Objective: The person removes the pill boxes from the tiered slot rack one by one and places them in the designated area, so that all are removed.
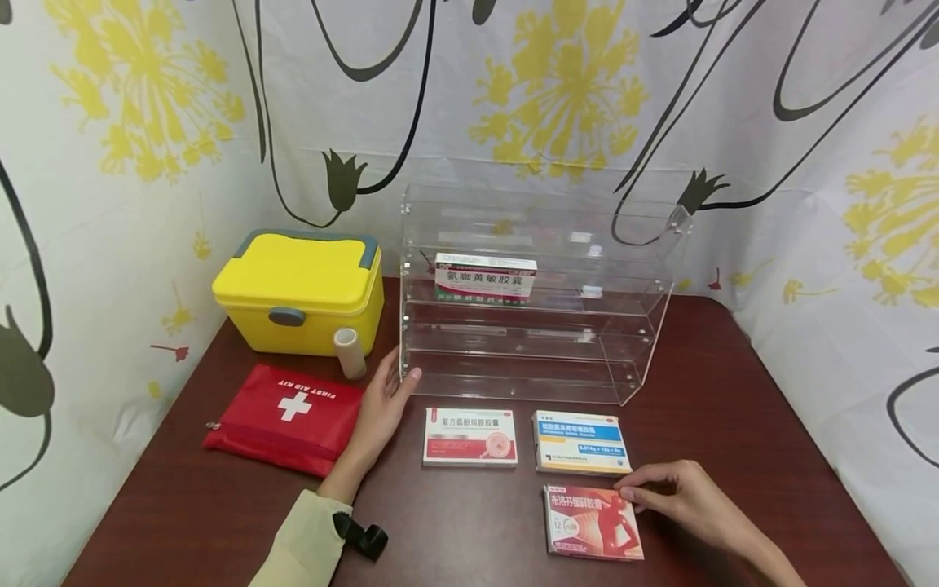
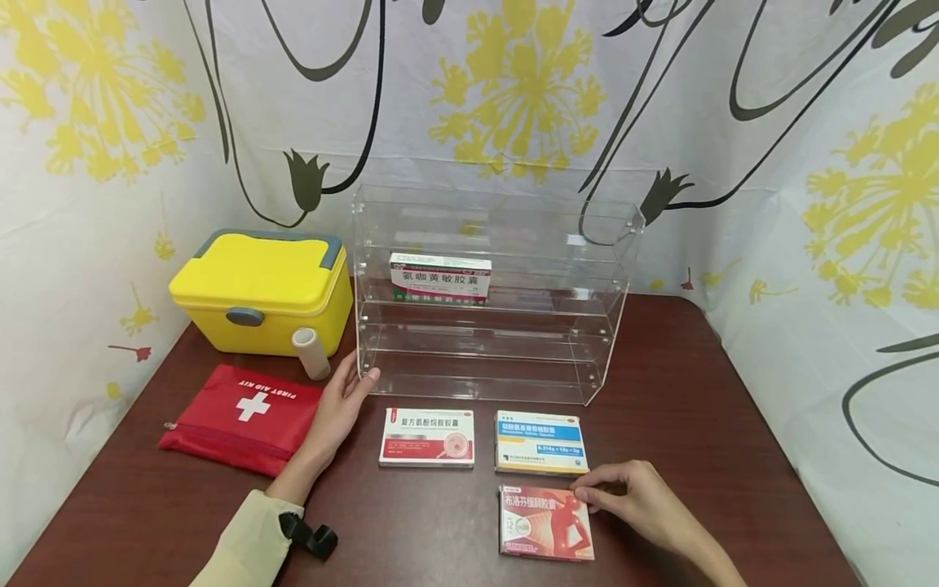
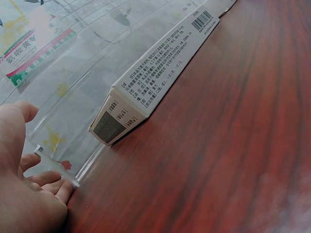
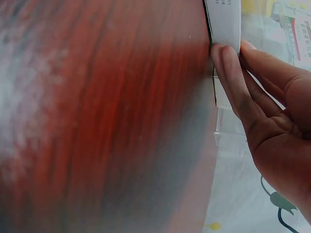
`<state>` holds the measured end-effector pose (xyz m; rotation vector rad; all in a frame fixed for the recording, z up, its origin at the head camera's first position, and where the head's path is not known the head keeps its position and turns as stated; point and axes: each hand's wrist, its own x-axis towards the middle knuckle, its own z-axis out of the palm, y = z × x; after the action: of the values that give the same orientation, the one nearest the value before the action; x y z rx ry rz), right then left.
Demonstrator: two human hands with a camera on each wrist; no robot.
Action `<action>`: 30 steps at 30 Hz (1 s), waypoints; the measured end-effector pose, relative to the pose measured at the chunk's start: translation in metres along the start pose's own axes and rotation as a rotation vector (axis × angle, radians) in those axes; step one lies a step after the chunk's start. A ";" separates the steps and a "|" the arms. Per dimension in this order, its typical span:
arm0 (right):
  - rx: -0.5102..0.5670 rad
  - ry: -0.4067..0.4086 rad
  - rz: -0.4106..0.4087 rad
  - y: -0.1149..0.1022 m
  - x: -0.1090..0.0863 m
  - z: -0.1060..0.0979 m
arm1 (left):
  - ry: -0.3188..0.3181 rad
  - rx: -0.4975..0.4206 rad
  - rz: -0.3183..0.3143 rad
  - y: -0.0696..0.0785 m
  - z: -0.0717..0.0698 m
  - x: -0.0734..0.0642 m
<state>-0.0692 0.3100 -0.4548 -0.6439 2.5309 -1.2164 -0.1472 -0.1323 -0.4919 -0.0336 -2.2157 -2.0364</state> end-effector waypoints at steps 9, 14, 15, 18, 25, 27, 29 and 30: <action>-0.013 0.004 0.015 -0.001 -0.002 0.000 | 0.002 -0.004 0.005 -0.001 0.000 -0.001; 0.007 0.005 0.024 0.000 -0.003 0.000 | 0.006 -0.002 0.004 -0.001 0.000 -0.001; 0.010 0.004 0.025 0.000 -0.003 0.000 | 0.005 -0.001 0.002 -0.001 0.000 -0.001; 0.011 0.011 0.022 -0.001 -0.004 -0.002 | 0.005 0.001 -0.009 -0.001 0.000 -0.001; -0.079 0.080 -0.002 -0.007 -0.007 -0.008 | 0.003 -0.003 -0.007 -0.002 0.000 -0.001; -0.115 0.115 -0.016 -0.011 -0.006 -0.011 | 0.000 -0.005 -0.007 -0.001 0.000 -0.001; -0.153 0.150 -0.046 -0.016 -0.004 -0.016 | -0.002 -0.004 -0.007 -0.001 0.000 -0.001; -0.172 0.168 -0.065 -0.020 -0.002 -0.018 | -0.003 -0.005 -0.009 0.000 0.000 -0.001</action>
<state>-0.0696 0.3118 -0.4280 -0.6935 2.7980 -1.1250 -0.1465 -0.1323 -0.4921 -0.0266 -2.2167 -2.0473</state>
